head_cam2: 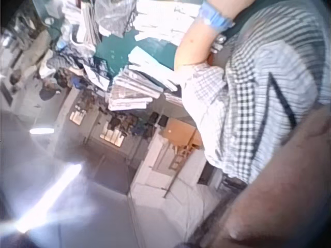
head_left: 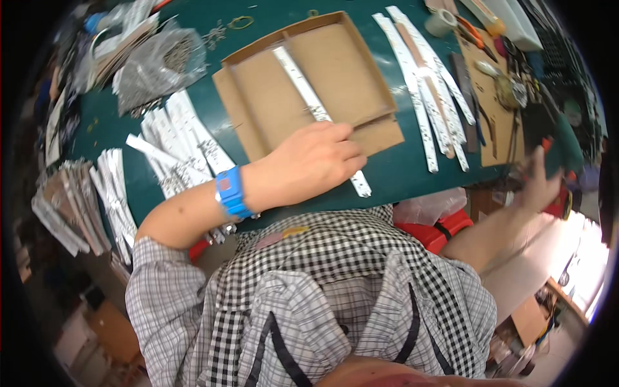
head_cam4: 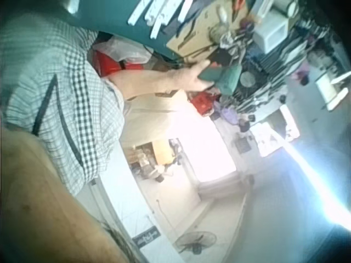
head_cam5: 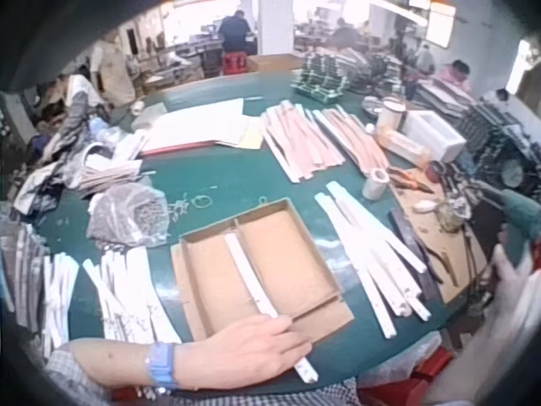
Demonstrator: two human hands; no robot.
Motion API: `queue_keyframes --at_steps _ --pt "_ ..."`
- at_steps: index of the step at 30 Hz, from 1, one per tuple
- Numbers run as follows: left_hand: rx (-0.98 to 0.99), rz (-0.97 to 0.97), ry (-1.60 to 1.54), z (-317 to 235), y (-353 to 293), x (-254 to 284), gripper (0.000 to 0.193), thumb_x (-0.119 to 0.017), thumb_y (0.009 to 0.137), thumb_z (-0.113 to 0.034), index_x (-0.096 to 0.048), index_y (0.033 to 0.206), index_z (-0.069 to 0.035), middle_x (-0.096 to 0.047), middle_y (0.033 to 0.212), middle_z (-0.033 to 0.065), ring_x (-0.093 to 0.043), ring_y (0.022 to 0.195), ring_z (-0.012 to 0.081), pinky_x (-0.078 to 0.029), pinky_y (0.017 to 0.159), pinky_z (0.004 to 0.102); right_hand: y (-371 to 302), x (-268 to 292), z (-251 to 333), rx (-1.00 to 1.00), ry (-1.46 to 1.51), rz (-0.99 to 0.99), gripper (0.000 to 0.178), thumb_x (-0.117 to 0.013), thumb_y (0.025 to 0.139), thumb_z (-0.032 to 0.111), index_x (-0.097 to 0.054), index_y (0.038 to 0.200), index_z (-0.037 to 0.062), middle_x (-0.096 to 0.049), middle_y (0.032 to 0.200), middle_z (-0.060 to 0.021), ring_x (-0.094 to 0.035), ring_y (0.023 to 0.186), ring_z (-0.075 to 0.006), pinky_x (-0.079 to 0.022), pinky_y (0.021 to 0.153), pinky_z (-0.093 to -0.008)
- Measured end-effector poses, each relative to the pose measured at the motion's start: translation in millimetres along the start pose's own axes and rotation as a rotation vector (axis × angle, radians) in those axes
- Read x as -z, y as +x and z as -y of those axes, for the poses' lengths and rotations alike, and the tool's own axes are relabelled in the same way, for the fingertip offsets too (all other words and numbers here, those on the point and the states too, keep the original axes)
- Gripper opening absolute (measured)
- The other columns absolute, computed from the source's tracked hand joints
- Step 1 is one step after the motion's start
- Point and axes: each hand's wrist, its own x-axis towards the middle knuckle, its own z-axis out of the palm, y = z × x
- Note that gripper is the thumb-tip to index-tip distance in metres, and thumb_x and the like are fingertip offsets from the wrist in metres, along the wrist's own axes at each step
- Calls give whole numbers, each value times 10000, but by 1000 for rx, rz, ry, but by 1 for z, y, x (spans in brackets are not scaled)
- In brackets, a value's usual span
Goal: Soldering wires to LED light strips on an assembly line.
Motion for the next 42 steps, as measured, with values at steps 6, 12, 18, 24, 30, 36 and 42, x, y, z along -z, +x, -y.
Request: queue_keyframes --at_steps 6,12,18,24,30,36,42 --pt "-42 32 59 1 -6 -3 296 -615 768 -124 -698 1035 -29 -629 943 34 -568 919 210 -495 797 327 -14 23 85 191 -52 47 242 -729 885 66 -632 1064 -65 -596 668 -85 -562 563 -142 -437 497 -252" --pt "61 97 111 -30 -25 46 293 -619 755 -109 -698 1027 -38 -619 910 36 -577 874 209 -495 785 330 -56 -50 63 166 54 226 528 -749 785 -64 -554 1274 -26 -641 877 -60 -609 756 -130 -499 680 -256" --pt "266 219 132 -29 -81 75 253 -622 729 -112 -710 960 -56 -643 896 46 -587 859 222 -502 778 345 -104 -104 -3 235 -379 400 587 -793 742 33 -537 1270 26 -675 1005 -179 -679 900 -340 -526 798 -358" --pt "316 303 118 -24 -120 60 225 -634 723 -104 -718 925 -51 -648 863 28 -591 845 205 -510 757 323 -118 -113 -18 344 -670 376 623 -778 753 68 -528 1322 60 -663 1153 -181 -664 1017 -384 -534 835 -421" --pt "365 282 53 -22 -135 48 258 -667 722 -82 -724 969 -33 -681 898 50 -627 859 221 -531 776 336 -116 -114 -14 227 -559 406 589 -769 785 57 -519 1317 29 -668 1118 -187 -670 1001 -367 -519 871 -387" --pt "355 161 -123 -8 -129 70 302 -757 709 -81 -713 1002 -28 -696 930 84 -661 872 280 -550 775 380 -119 -99 -6 67 -24 413 538 -727 795 -101 -505 1283 -55 -589 927 -29 -608 873 -131 -509 826 -312" --pt "625 -331 265 100 -124 88 119 -721 822 -65 -736 938 -48 -711 898 113 -669 753 282 -526 662 359 -146 -121 63 -181 412 590 643 -686 771 -172 -444 1355 -51 -528 885 -38 -592 815 -134 -515 749 -263"
